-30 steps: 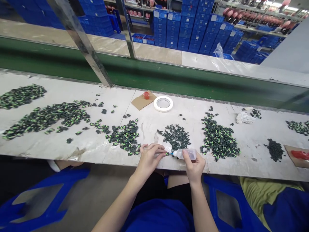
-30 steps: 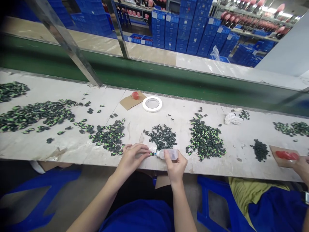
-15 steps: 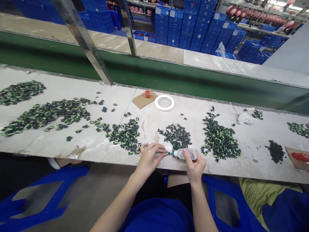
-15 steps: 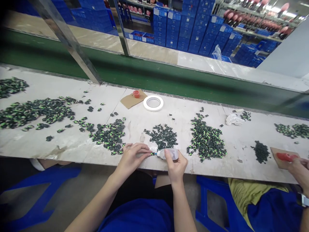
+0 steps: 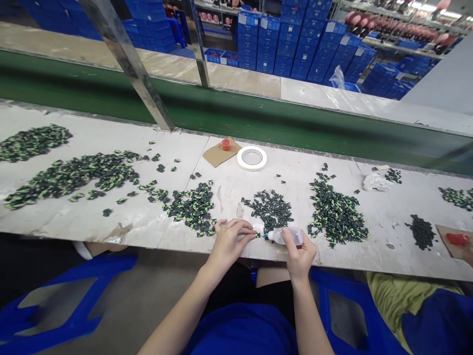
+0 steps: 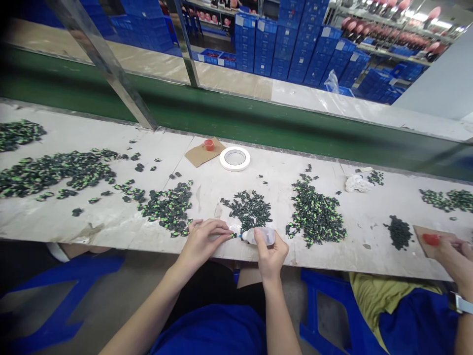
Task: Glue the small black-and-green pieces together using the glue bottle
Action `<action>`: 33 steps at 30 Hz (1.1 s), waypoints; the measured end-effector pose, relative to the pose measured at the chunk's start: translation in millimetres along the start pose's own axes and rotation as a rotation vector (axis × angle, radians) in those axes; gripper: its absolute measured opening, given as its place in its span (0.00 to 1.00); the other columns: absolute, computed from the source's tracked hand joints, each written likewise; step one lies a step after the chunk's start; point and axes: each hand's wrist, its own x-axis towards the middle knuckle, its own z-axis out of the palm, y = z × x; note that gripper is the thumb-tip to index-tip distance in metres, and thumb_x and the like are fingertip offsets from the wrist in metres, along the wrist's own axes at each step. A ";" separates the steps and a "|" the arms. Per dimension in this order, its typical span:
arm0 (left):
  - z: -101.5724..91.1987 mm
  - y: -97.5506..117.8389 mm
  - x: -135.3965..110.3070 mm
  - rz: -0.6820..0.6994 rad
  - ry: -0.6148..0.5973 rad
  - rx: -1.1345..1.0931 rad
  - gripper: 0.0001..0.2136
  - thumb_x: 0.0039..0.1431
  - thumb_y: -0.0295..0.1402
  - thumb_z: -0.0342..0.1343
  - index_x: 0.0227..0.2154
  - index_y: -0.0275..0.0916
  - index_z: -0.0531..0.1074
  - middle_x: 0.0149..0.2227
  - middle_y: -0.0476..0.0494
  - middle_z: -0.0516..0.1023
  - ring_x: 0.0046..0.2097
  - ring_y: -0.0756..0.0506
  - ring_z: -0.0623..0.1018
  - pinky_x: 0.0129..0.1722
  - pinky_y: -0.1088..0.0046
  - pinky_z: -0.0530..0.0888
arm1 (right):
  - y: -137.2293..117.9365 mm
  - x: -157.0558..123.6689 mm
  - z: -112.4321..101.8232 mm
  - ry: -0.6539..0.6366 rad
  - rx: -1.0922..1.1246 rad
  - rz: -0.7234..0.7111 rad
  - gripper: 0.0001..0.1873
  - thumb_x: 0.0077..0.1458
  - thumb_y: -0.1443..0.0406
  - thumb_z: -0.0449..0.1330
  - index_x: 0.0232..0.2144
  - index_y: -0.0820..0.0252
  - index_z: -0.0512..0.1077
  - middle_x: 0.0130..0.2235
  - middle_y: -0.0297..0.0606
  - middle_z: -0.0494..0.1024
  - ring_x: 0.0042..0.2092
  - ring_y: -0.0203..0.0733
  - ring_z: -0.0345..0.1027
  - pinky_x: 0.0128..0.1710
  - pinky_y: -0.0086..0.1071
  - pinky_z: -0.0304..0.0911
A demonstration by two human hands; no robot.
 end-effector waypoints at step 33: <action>7.8 -12.8 -2.6 0.157 0.015 0.086 0.04 0.57 0.32 0.60 0.29 0.48 0.79 0.39 0.46 0.81 0.50 0.38 0.73 0.49 0.55 0.61 | 25.4 53.9 -23.4 0.196 -0.084 -0.113 0.40 0.43 0.56 0.69 0.55 0.60 0.59 0.48 0.50 0.74 0.47 0.48 0.70 0.46 0.44 0.68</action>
